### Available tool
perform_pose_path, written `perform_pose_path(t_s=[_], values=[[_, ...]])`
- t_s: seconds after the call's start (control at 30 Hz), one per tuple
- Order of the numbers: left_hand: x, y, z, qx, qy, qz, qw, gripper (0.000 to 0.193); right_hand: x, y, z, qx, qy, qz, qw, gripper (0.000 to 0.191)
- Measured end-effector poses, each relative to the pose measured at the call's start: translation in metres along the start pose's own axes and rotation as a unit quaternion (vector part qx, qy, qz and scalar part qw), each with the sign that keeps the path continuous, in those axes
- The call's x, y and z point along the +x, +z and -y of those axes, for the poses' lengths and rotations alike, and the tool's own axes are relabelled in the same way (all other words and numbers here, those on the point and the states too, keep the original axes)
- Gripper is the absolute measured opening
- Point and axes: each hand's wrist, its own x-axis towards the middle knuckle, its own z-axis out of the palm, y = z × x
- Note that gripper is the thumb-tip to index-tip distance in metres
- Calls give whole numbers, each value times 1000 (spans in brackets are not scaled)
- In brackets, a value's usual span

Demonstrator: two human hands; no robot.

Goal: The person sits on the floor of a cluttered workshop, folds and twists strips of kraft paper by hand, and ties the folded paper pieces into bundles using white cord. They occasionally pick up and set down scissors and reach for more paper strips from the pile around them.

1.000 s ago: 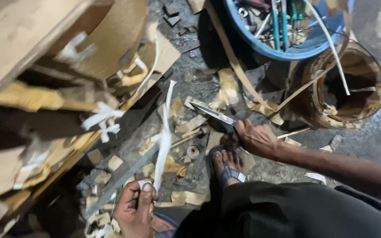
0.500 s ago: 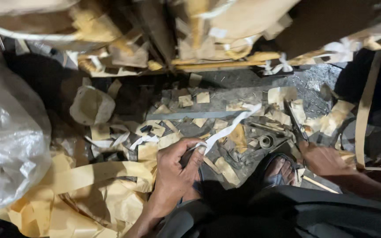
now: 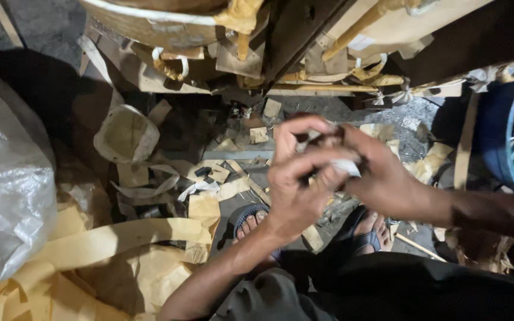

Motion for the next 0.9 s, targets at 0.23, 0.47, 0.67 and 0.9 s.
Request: perform_pose_path(t_s=[0.23, 0.47, 0.67, 0.9], values=[[40, -25, 25, 119, -60, -8, 991, 45, 37, 14, -9, 354, 91, -290, 885, 8], [65, -24, 74, 384, -48, 95, 917, 48, 51, 11, -38, -82, 5, -460, 884, 14], [57, -20, 87, 342, 5, -2, 940, 38, 74, 31, -30, -20, 20, -521, 853, 28], [61, -37, 90, 435, 32, 12, 900, 58, 101, 58, -27, 47, -35, -518, 853, 12]])
